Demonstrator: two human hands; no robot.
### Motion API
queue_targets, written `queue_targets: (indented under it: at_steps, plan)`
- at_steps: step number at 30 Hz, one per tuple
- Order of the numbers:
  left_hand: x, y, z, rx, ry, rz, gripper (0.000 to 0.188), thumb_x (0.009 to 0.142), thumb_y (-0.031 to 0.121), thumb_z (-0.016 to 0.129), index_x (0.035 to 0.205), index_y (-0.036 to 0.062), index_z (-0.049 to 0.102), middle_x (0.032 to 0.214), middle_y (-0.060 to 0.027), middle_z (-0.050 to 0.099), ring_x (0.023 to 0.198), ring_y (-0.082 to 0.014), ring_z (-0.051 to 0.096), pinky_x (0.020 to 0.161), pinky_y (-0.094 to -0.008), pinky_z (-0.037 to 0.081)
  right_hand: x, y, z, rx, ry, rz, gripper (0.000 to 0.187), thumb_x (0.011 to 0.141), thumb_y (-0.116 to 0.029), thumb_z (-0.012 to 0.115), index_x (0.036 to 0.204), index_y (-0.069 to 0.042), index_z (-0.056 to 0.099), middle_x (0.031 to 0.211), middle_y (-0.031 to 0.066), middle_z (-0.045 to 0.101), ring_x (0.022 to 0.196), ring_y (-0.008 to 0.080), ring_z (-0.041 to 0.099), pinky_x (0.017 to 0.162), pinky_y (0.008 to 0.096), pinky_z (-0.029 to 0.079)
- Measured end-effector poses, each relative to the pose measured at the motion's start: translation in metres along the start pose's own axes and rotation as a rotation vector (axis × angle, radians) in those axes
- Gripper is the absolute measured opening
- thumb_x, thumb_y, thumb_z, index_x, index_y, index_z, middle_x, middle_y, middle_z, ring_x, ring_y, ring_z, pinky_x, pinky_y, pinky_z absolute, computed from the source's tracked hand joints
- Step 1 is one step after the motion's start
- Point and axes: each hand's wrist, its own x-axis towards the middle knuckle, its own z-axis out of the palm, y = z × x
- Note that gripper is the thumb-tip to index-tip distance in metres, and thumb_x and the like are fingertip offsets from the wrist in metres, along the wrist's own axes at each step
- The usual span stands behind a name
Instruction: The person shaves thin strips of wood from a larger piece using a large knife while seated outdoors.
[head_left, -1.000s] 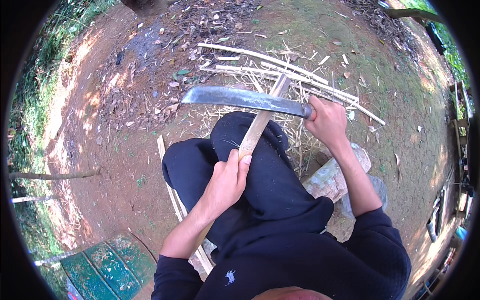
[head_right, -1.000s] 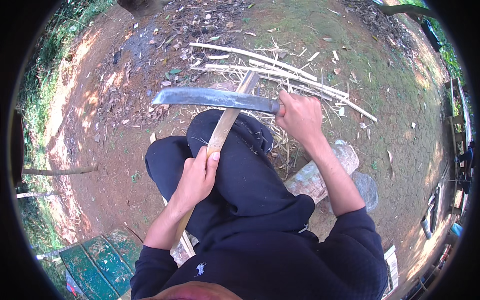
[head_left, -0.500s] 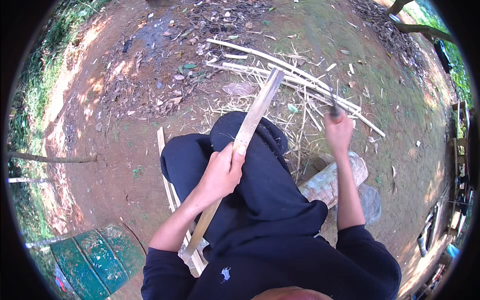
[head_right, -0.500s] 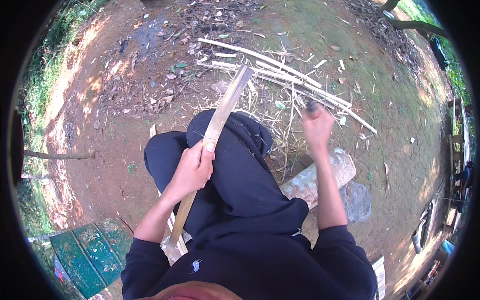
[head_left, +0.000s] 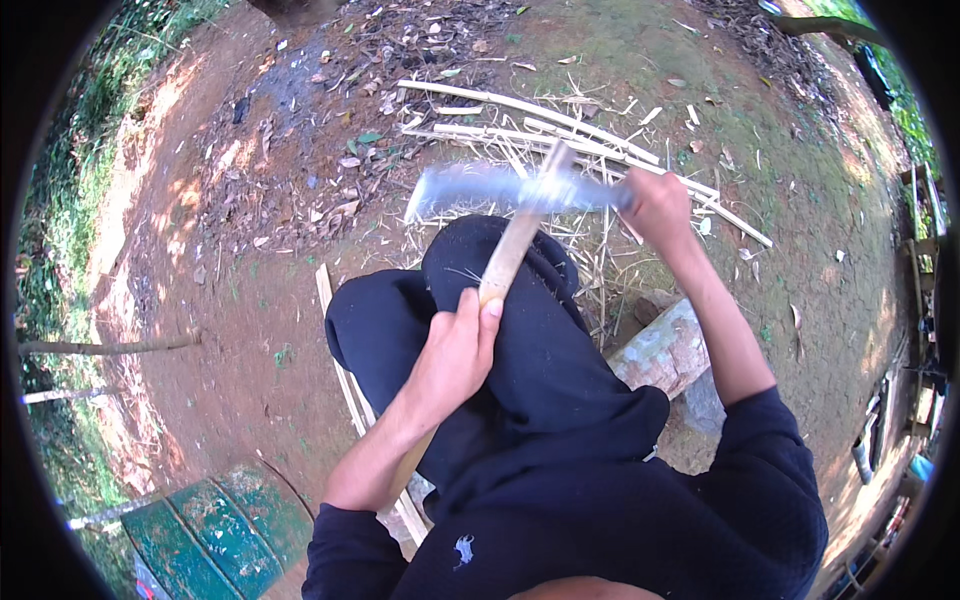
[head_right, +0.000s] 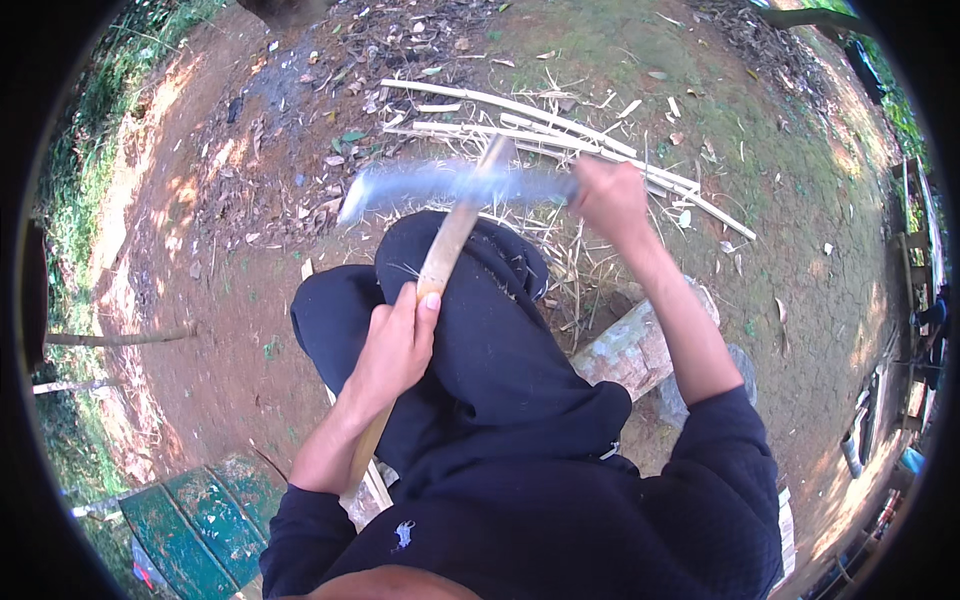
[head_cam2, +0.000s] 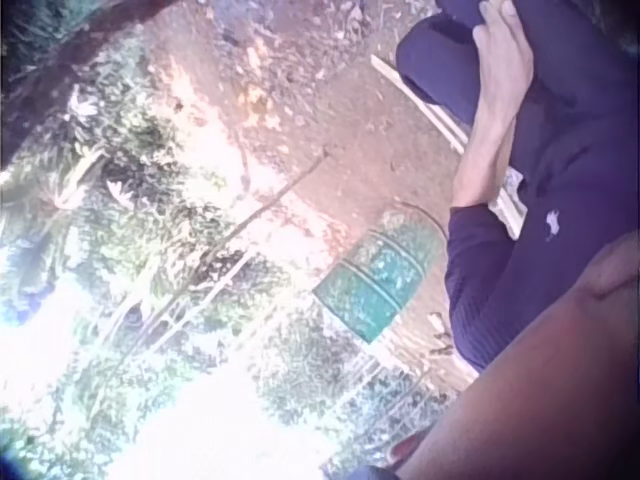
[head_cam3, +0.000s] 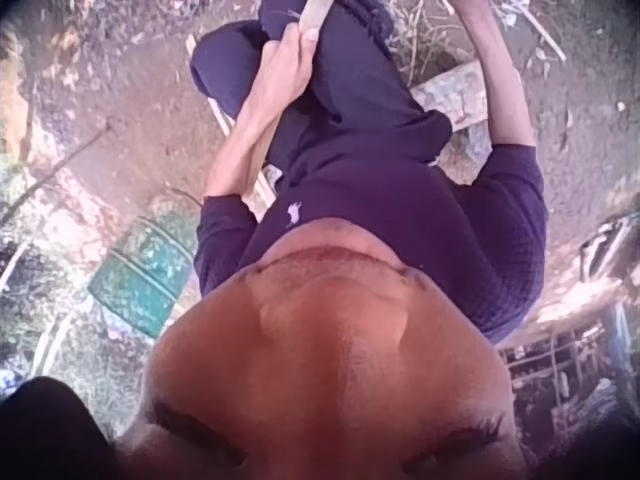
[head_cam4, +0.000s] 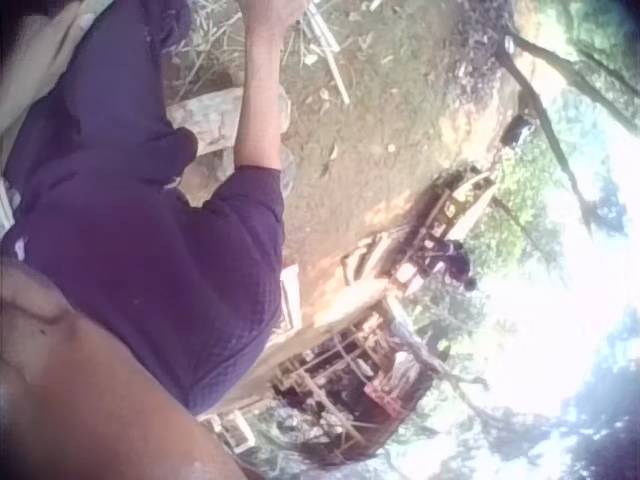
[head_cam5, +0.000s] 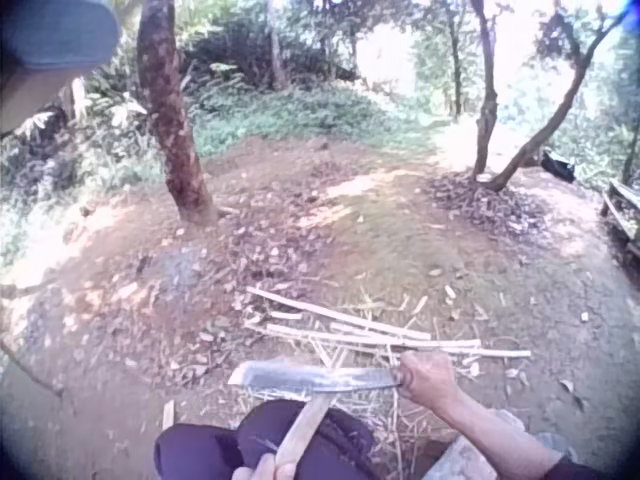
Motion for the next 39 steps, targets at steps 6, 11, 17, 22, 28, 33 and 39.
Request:
queue_targets:
  at_steps: [6,11,17,22,28,33,39]
  plan:
    - [0.003,0.0,-0.013,-0.144,0.005,-0.056,0.024,0.106,0.02,0.047,0.095,-0.0015,0.051,0.058,-0.0231,0.053,0.056,-0.0439,0.061,0.05,-0.047,0.043,-0.003,0.088,-0.004,-0.17,-0.014,0.963,0.033,0.088,-0.026,0.058,0.081,0.004,0.068,0.076,0.0265,0.069,0.077,0.0397,0.071,0.072,0.049,0.054]
    - [0.009,-0.007,-0.01,-0.256,-0.056,-0.136,0.032,0.109,0.026,0.042,0.091,0.0008,0.051,0.052,-0.0039,0.05,0.045,-0.0134,0.056,0.044,-0.0316,0.041,-0.043,-0.021,-0.003,0.314,0.143,0.839,0.012,0.08,-0.01,0.064,0.074,0.0,0.064,0.059,0.0164,0.06,0.055,0.0243,0.06,0.056,0.0378,0.046]
    - [0.013,0.002,-0.014,-0.33,-0.14,-0.161,0.036,0.11,0.03,0.04,0.089,0.0027,0.05,0.051,-0.0008,0.049,0.043,-0.0091,0.051,0.043,-0.0275,0.04,-0.042,-0.085,-0.002,0.173,0.112,0.32,0.008,0.073,-0.004,0.066,0.074,-0.006,0.059,0.057,0.0083,0.057,0.049,0.0244,0.058,0.049,0.0353,0.042]
    - [0.01,-0.005,-0.01,-0.335,-0.093,-0.161,0.037,0.11,0.03,0.04,0.088,0.0022,0.049,0.051,-0.0018,0.049,0.043,-0.0101,0.051,0.043,-0.0278,0.04,-0.025,-0.097,-0.012,-0.028,-0.067,0.167,0.013,0.067,-0.007,0.067,0.077,-0.009,0.058,0.059,0.0101,0.058,0.053,0.0294,0.061,0.051,0.0421,0.045]
    - [0.004,-0.003,-0.019,-0.316,-0.163,-0.285,0.035,0.109,0.029,0.042,0.089,0.0016,0.051,0.052,-0.0031,0.05,0.045,-0.0122,0.053,0.046,-0.0304,0.043,-0.017,-0.004,0.032,-0.347,-0.153,0.456,0.008,0.08,-0.014,0.063,0.084,-0.008,0.068,0.066,0.0133,0.067,0.064,0.0332,0.07,0.06,0.0467,0.055]
    - [0.003,-0.014,-0.014,-0.296,-0.072,-0.086,0.034,0.109,0.027,0.042,0.089,0.0018,0.051,0.051,-0.0027,0.05,0.041,-0.0113,0.051,0.041,-0.0303,0.041,-0.032,0.122,0.0,-0.324,-0.052,0.992,0.04,0.09,-0.033,0.057,0.088,0.004,0.072,0.087,0.0284,0.07,0.087,0.0456,0.069,0.08,0.0529,0.053]
    - [0.002,-0.011,-0.013,-0.405,-0.148,-0.184,0.036,0.11,0.029,0.039,0.089,0.0026,0.05,0.05,0.0,0.048,0.039,-0.0086,0.049,0.039,-0.0265,0.038,-0.044,-0.039,-0.008,0.306,0.215,0.748,0.021,0.081,-0.015,0.066,0.067,-0.002,0.057,0.055,0.0068,0.057,0.05,0.018,0.054,0.052,0.0353,0.041]
